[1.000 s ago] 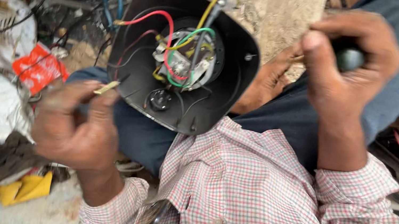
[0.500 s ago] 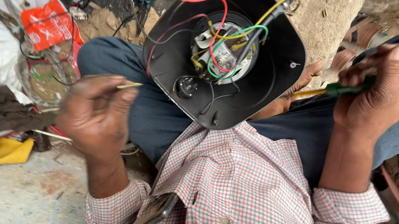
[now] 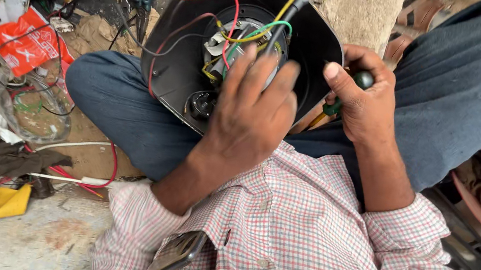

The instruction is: The person disassembles a black cylindrical appliance, exposing internal wiring and components. They use pliers and a screwdriver to strip wire ends and adjust connections within the device while sitting on the floor.

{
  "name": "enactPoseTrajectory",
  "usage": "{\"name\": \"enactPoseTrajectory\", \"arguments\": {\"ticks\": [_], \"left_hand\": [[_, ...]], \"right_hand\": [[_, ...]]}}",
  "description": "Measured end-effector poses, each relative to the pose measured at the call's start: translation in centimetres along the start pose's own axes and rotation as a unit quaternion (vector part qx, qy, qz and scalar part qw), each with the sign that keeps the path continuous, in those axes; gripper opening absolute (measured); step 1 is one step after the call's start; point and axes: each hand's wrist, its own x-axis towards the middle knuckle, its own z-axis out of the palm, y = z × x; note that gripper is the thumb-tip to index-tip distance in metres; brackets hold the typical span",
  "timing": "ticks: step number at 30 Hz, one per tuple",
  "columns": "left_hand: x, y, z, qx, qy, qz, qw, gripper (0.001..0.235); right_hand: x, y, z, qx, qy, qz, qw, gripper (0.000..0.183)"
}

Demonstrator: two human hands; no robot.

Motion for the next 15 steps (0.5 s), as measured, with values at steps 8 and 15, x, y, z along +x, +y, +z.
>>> {"name": "enactPoseTrajectory", "arguments": {"ticks": [8, 15], "left_hand": [[0.7, -5.0, -6.2, -0.137, 0.035, -0.021, 0.990, 0.016], [-6.3, -6.1, -12.2, -0.269, 0.286, -0.281, 0.876, 0.027]], "right_hand": [[0.1, -0.5, 0.1, 0.024, -0.032, -0.001, 0.999, 0.033], [0.5, -0.6, 0.2, 0.007, -0.023, 0.003, 1.000, 0.031]]}}
